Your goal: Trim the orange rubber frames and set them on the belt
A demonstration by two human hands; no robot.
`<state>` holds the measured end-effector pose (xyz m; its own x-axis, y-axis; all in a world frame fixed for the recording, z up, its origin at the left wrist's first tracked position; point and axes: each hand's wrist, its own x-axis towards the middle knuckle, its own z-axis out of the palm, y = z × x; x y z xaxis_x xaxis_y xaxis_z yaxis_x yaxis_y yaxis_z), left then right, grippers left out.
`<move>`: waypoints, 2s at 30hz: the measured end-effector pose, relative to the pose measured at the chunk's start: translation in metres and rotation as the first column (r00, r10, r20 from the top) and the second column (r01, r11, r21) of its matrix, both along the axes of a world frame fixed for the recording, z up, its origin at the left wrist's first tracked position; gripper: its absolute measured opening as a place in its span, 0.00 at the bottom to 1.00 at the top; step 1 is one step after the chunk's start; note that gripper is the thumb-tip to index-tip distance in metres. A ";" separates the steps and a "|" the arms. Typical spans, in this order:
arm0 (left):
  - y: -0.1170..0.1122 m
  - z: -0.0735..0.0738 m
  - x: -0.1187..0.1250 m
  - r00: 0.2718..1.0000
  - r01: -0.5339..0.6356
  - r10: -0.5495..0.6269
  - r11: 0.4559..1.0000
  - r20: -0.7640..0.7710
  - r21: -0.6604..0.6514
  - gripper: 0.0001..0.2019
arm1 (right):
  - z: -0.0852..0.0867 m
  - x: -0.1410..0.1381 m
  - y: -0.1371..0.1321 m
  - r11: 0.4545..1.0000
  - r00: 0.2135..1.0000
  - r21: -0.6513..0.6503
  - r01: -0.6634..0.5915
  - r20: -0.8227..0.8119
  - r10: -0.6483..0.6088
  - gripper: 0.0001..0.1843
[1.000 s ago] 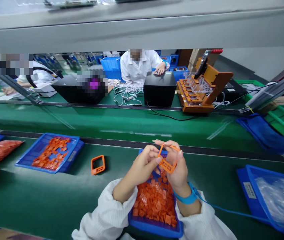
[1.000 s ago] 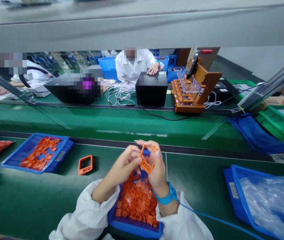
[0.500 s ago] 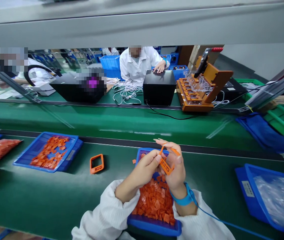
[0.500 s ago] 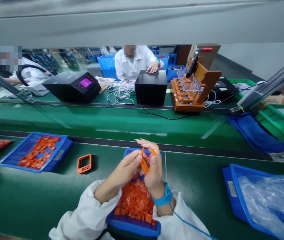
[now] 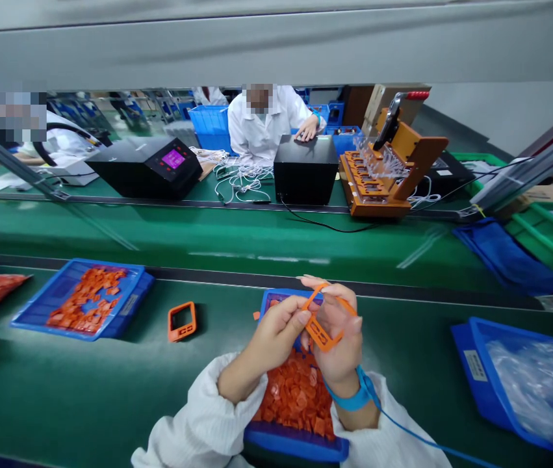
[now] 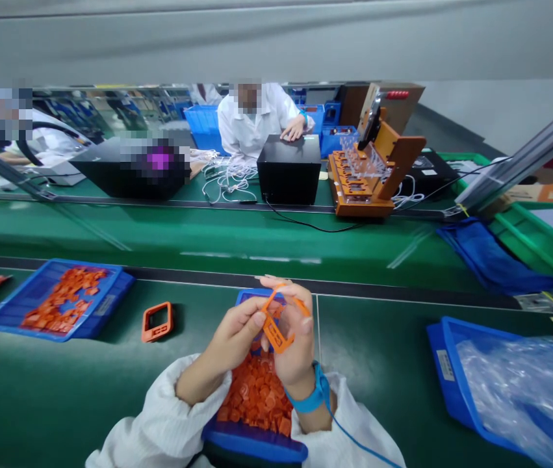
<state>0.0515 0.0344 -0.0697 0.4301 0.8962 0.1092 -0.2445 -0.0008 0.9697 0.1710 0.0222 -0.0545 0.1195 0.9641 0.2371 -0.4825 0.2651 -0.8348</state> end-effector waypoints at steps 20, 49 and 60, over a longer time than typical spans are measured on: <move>-0.020 0.012 -0.006 0.974 0.011 -0.037 0.993 0.224 0.116 0.28 | 0.023 -0.009 -0.013 0.995 0.964 -0.034 -0.098 -0.251 0.087 0.27; -0.065 0.033 -0.033 0.730 -0.139 0.620 0.546 -0.287 0.826 0.20 | 0.027 -0.012 -0.024 0.910 0.904 -0.081 -0.406 -0.182 0.387 0.23; -0.058 -0.010 -0.183 0.054 -0.065 0.495 0.868 -0.867 0.492 0.15 | 0.000 0.018 0.019 0.855 0.884 -0.317 -0.410 0.093 0.458 0.37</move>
